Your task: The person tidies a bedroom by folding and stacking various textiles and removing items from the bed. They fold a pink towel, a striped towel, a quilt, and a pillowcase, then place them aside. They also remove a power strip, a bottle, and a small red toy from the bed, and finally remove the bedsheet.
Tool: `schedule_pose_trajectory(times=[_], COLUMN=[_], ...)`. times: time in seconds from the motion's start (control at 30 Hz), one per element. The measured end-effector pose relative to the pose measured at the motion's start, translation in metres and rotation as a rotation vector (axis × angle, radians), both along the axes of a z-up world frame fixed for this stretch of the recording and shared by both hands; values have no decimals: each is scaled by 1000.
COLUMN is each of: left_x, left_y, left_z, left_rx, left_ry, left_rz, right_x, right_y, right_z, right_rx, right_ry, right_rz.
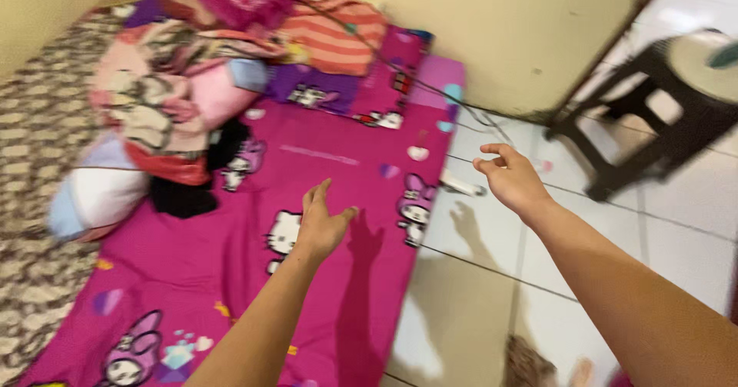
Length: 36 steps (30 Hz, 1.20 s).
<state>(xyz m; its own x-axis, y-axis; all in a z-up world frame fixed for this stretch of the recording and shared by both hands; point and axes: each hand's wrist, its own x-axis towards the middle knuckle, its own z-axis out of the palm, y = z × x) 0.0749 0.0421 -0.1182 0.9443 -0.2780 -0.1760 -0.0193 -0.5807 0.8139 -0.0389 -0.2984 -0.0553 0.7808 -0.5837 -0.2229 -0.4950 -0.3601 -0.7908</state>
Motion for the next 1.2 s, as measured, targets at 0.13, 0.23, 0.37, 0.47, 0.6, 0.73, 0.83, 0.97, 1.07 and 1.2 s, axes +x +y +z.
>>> schedule_pose_trajectory(times=[0.13, 0.23, 0.37, 0.47, 0.6, 0.73, 0.83, 0.97, 1.07, 1.2], left_x=[51, 79, 103, 121, 137, 151, 156, 177, 191, 206], left_y=[81, 136, 189, 215, 227, 217, 216, 228, 246, 264], left_z=[-2, -8, -17, -13, -4, 7, 8, 7, 2, -3], left_rx=[26, 9, 18, 62, 145, 193, 204, 125, 139, 128], left_ry=[-104, -103, -121, -132, -217, 34, 48, 65, 52, 35], left_rz=[108, 197, 306, 369, 423, 529, 557, 628, 658, 694], right_x=[87, 140, 206, 260, 314, 342, 359, 401, 430, 466], right_y=[59, 104, 151, 179, 210, 233, 240, 243, 251, 263], right_z=[-19, -33, -53, -62, -77, -87, -86, -71, -70, -70], right_rx=[-11, -26, -66, -112, 14, 31, 25, -56, -32, -42], right_ry=[-101, -70, -44, -73, -140, -50, -21, -49, -139, -149], right_rz=[107, 193, 267, 359, 440, 494, 555, 653, 679, 667])
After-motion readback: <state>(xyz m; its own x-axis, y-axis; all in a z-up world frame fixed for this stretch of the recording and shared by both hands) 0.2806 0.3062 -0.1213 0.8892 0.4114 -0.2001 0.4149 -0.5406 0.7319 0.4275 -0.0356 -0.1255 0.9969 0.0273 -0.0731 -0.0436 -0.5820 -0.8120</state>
